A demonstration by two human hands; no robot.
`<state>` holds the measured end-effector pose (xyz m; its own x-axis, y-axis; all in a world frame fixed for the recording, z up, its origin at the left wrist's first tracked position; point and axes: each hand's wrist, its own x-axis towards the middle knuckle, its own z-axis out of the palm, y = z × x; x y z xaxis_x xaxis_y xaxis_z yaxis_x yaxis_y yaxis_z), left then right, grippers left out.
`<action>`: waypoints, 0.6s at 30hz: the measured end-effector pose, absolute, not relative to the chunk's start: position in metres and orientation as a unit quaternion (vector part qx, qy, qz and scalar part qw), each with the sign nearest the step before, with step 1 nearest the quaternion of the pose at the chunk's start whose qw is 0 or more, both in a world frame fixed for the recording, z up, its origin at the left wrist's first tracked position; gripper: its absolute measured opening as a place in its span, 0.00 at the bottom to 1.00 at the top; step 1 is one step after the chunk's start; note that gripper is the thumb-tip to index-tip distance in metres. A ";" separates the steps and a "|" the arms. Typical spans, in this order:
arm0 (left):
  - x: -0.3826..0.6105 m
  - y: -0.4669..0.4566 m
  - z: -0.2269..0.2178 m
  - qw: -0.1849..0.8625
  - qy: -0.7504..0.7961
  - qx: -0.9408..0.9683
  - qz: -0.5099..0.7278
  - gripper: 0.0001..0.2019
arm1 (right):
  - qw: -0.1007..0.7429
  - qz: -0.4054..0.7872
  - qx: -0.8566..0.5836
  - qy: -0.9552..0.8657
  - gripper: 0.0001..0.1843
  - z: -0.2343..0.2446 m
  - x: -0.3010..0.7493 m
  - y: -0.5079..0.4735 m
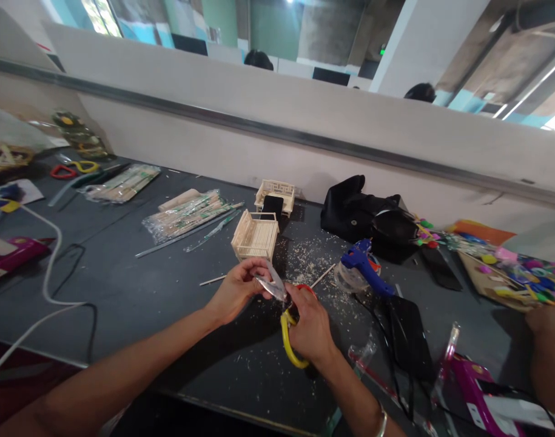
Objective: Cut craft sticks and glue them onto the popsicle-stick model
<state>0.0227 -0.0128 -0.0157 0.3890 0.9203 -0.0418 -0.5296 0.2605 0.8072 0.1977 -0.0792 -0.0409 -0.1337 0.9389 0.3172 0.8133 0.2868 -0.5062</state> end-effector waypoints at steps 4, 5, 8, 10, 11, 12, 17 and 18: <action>0.023 -0.013 -0.015 0.748 0.262 0.366 0.487 0.20 | 0.299 0.113 -0.585 -0.746 0.32 -0.039 0.198 -0.079; 0.022 -0.013 -0.014 0.750 0.259 0.369 0.485 0.20 | 0.302 0.113 -0.581 -0.747 0.32 -0.038 0.198 -0.079; 0.019 -0.013 -0.011 0.754 0.247 0.395 0.463 0.19 | 0.307 0.107 -0.578 -0.749 0.32 -0.036 0.199 -0.079; 0.016 -0.014 -0.009 0.751 0.246 0.423 0.444 0.18 | 0.310 0.105 -0.581 -0.746 0.32 -0.036 0.199 -0.079; 0.016 -0.015 -0.008 0.747 0.246 0.438 0.436 0.18 | 0.312 0.106 -0.581 -0.745 0.32 -0.036 0.200 -0.079; 0.015 -0.015 -0.007 0.742 0.246 0.451 0.431 0.17 | 0.315 0.108 -0.579 -0.744 0.32 -0.037 0.200 -0.079; 0.017 -0.016 -0.008 0.711 0.274 0.490 0.423 0.17 | 0.322 0.109 -0.577 -0.742 0.32 -0.039 0.200 -0.079; 0.017 -0.016 -0.009 0.703 0.282 0.499 0.422 0.17 | 0.318 0.110 -0.582 -0.741 0.32 -0.039 0.199 -0.079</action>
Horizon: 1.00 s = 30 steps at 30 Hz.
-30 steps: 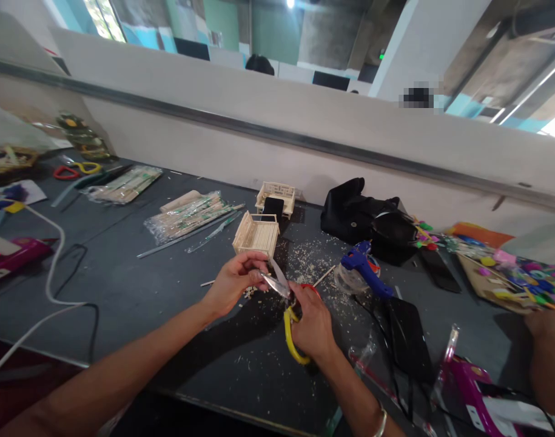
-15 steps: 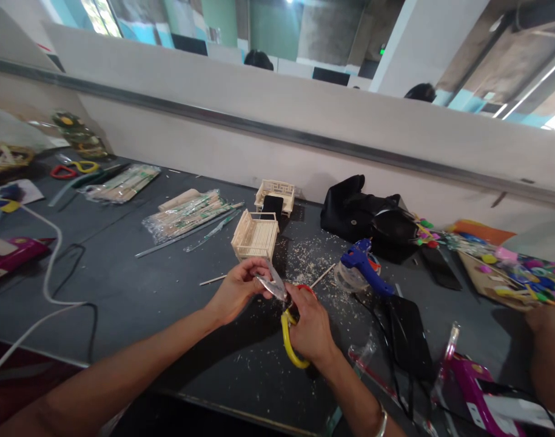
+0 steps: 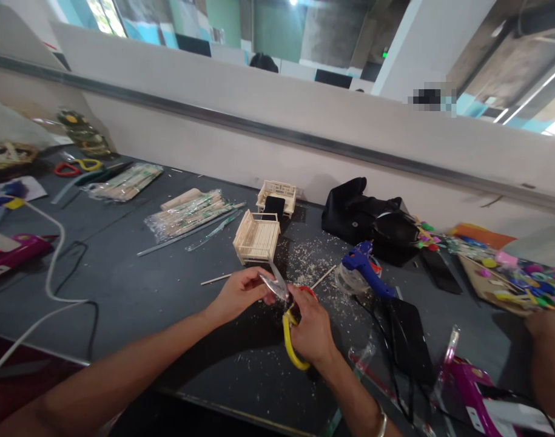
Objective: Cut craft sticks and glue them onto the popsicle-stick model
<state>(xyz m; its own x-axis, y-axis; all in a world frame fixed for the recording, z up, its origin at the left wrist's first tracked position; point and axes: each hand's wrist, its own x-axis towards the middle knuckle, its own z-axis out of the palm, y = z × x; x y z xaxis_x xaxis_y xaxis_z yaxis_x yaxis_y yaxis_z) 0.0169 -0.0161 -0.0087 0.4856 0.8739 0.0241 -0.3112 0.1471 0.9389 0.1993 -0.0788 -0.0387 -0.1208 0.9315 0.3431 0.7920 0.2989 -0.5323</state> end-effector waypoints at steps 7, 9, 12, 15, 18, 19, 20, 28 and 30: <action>0.017 -0.018 -0.012 0.695 0.285 0.508 0.420 0.18 | 0.310 0.100 -0.589 -0.739 0.33 -0.043 0.196 -0.080; 0.018 -0.019 -0.013 0.701 0.280 0.502 0.422 0.19 | 0.307 0.111 -0.591 -0.738 0.34 -0.043 0.196 -0.081; 0.019 -0.020 -0.014 0.704 0.276 0.494 0.430 0.20 | 0.302 0.122 -0.591 -0.738 0.34 -0.043 0.196 -0.081; 0.019 -0.021 -0.016 0.707 0.270 0.488 0.436 0.21 | 0.307 0.124 -0.585 -0.741 0.34 -0.041 0.196 -0.081; 0.020 -0.022 -0.016 0.713 0.264 0.477 0.441 0.22 | 0.310 0.126 -0.581 -0.742 0.34 -0.041 0.195 -0.082; 0.020 -0.023 -0.016 0.715 0.265 0.474 0.440 0.23 | 0.310 0.126 -0.580 -0.743 0.34 -0.041 0.195 -0.082; 0.020 -0.023 -0.016 0.716 0.266 0.473 0.439 0.23 | 0.310 0.125 -0.579 -0.744 0.34 -0.041 0.195 -0.083; 0.020 -0.024 -0.017 0.705 0.272 0.486 0.440 0.23 | 0.299 0.110 -0.583 -0.747 0.35 -0.045 0.196 -0.083; 0.020 -0.024 -0.018 0.702 0.272 0.488 0.442 0.23 | 0.298 0.117 -0.581 -0.748 0.35 -0.045 0.196 -0.083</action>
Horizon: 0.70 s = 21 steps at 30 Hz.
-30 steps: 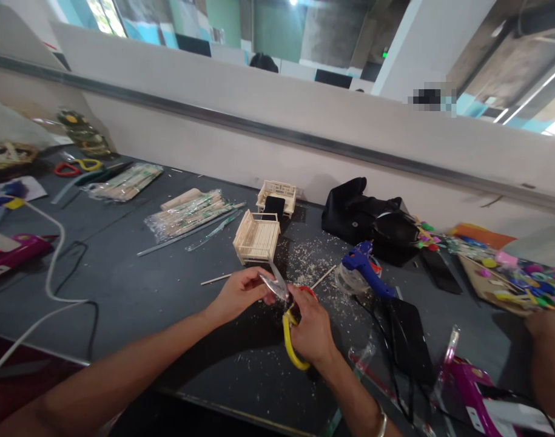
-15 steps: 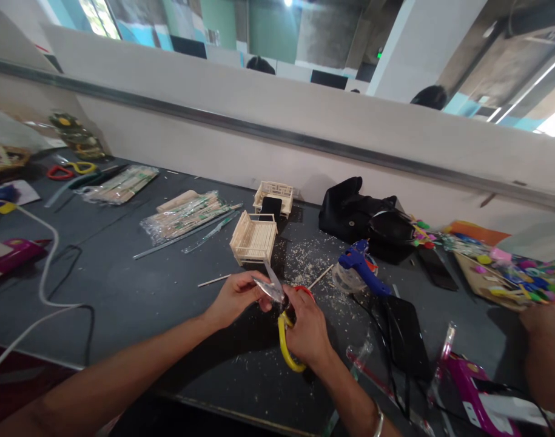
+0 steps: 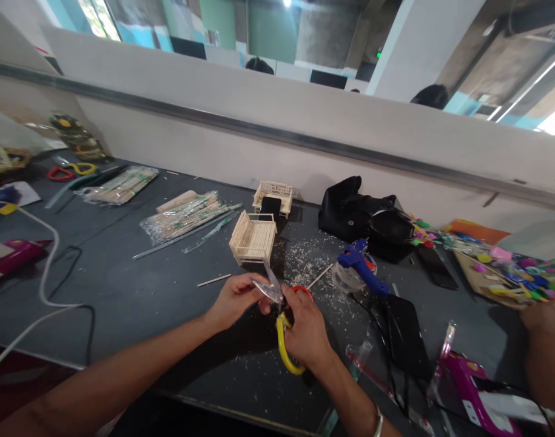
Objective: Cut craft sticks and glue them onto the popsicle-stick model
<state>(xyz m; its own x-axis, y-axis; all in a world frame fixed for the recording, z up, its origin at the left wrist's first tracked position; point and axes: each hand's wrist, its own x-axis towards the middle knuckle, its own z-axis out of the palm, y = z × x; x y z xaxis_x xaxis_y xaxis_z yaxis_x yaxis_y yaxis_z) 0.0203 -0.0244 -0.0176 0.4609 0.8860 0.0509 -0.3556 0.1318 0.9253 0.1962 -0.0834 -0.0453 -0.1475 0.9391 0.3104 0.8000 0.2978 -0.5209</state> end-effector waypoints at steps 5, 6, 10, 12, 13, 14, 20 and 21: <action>0.020 -0.025 -0.018 0.694 0.270 0.493 0.449 0.23 | 0.297 0.128 -0.576 -0.750 0.36 -0.044 0.196 -0.084; 0.020 -0.025 -0.018 0.693 0.269 0.495 0.450 0.23 | 0.294 0.130 -0.577 -0.751 0.36 -0.043 0.196 -0.084; 0.020 -0.025 -0.020 0.688 0.270 0.501 0.450 0.23 | 0.289 0.129 -0.579 -0.752 0.37 -0.042 0.194 -0.084; 0.020 -0.025 -0.020 0.688 0.270 0.502 0.449 0.23 | 0.290 0.127 -0.580 -0.750 0.37 -0.042 0.193 -0.085; 0.020 -0.025 -0.020 0.689 0.269 0.502 0.448 0.23 | 0.291 0.127 -0.581 -0.750 0.37 -0.042 0.193 -0.085; 0.020 -0.025 -0.020 0.691 0.268 0.500 0.448 0.22 | 0.291 0.128 -0.582 -0.749 0.37 -0.042 0.193 -0.085; 0.022 -0.027 -0.021 0.687 0.267 0.508 0.446 0.24 | 0.270 0.150 -0.582 -0.752 0.36 -0.038 0.194 -0.085; 0.023 -0.027 -0.021 0.681 0.267 0.516 0.447 0.23 | 0.265 0.153 -0.584 -0.752 0.36 -0.038 0.194 -0.085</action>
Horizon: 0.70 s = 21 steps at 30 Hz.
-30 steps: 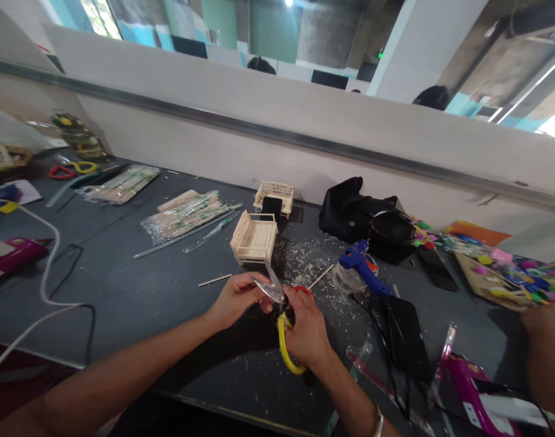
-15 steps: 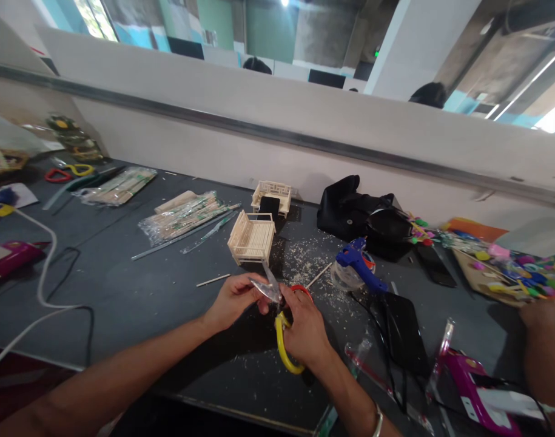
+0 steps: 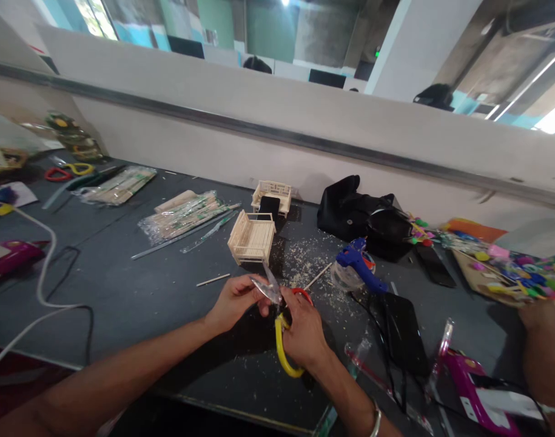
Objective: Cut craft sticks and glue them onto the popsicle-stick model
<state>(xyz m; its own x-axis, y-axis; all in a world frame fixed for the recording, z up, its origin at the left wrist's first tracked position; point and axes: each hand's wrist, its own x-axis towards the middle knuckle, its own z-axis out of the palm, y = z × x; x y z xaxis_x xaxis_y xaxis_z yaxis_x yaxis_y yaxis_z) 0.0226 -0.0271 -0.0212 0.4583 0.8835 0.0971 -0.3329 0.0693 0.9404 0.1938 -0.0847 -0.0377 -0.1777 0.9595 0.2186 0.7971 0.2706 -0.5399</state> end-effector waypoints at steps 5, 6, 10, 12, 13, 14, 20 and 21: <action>0.023 -0.028 -0.020 0.621 0.276 0.578 0.451 0.19 | 0.260 0.173 -0.602 -0.735 0.36 -0.034 0.193 -0.085; 0.022 -0.028 -0.020 0.605 0.280 0.594 0.451 0.17 | 0.258 0.178 -0.606 -0.731 0.36 -0.033 0.192 -0.085; 0.020 -0.027 -0.021 0.544 0.284 0.652 0.446 0.12 | 0.221 0.175 -0.625 -0.728 0.39 -0.028 0.190 -0.086; 0.019 -0.026 -0.022 0.520 0.280 0.670 0.450 0.12 | 0.209 0.168 -0.624 -0.734 0.39 -0.027 0.188 -0.085; 0.019 -0.026 -0.022 0.510 0.277 0.678 0.452 0.12 | 0.208 0.164 -0.622 -0.737 0.39 -0.027 0.188 -0.085; 0.019 -0.026 -0.023 0.501 0.275 0.684 0.453 0.12 | 0.207 0.161 -0.621 -0.738 0.39 -0.027 0.187 -0.086; 0.019 -0.025 -0.024 0.480 0.270 0.702 0.451 0.13 | 0.162 0.175 -0.639 -0.731 0.36 -0.019 0.187 -0.086; 0.019 -0.025 -0.024 0.476 0.271 0.706 0.450 0.13 | 0.152 0.182 -0.641 -0.730 0.34 -0.018 0.187 -0.086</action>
<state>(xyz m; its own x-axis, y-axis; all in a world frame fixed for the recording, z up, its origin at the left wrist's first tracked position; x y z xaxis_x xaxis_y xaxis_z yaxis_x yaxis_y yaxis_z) 0.0186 -0.0253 -0.0240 0.4487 0.8107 0.3761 -0.0452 -0.3998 0.9155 0.1866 -0.0863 -0.0180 -0.1331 0.9910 -0.0103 0.8805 0.1135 -0.4602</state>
